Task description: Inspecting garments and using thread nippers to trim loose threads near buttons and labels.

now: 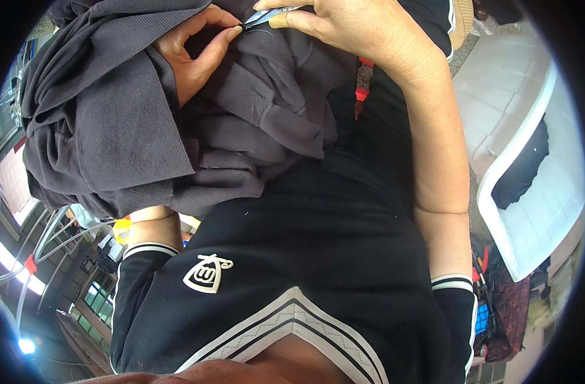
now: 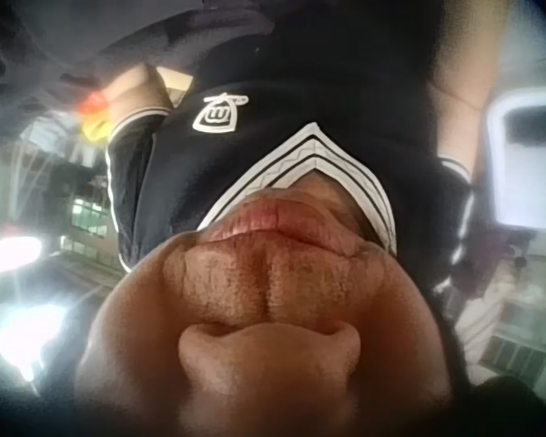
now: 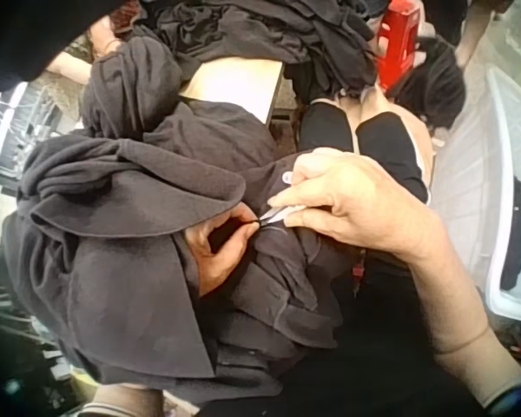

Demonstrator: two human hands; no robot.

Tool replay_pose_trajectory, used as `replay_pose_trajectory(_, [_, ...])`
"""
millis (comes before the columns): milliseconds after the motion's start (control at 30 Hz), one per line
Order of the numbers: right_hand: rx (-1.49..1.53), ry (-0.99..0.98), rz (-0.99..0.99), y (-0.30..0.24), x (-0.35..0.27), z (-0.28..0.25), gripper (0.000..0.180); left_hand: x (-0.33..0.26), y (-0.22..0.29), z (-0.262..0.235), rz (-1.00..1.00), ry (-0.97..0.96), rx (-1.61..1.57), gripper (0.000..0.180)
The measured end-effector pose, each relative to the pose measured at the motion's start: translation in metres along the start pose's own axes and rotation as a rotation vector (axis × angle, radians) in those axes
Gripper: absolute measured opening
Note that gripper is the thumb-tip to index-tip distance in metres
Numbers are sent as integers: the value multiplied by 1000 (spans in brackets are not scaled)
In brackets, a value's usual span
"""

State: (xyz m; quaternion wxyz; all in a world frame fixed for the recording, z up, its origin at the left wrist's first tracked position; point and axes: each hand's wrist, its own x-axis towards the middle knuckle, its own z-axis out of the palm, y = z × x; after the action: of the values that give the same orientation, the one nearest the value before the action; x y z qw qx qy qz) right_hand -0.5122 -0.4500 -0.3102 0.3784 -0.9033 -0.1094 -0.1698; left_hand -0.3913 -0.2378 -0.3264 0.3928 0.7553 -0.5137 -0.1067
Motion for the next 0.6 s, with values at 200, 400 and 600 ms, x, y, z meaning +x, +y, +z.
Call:
replay_pose_trajectory(200, [-6, -11, 24, -3, 0, -3, 21, 8, 5, -5, 45, -77, 76, 5])
replay_pose_trajectory(400, [429, 401, -346, 32, -1, 41, 20, 6, 3, -1, -127, -105, -62, 4])
replay_pose_trajectory(600, [354, 413, -344, 30, 0, 43, 21, 10, 7, -4, -219, -132, 16, 1])
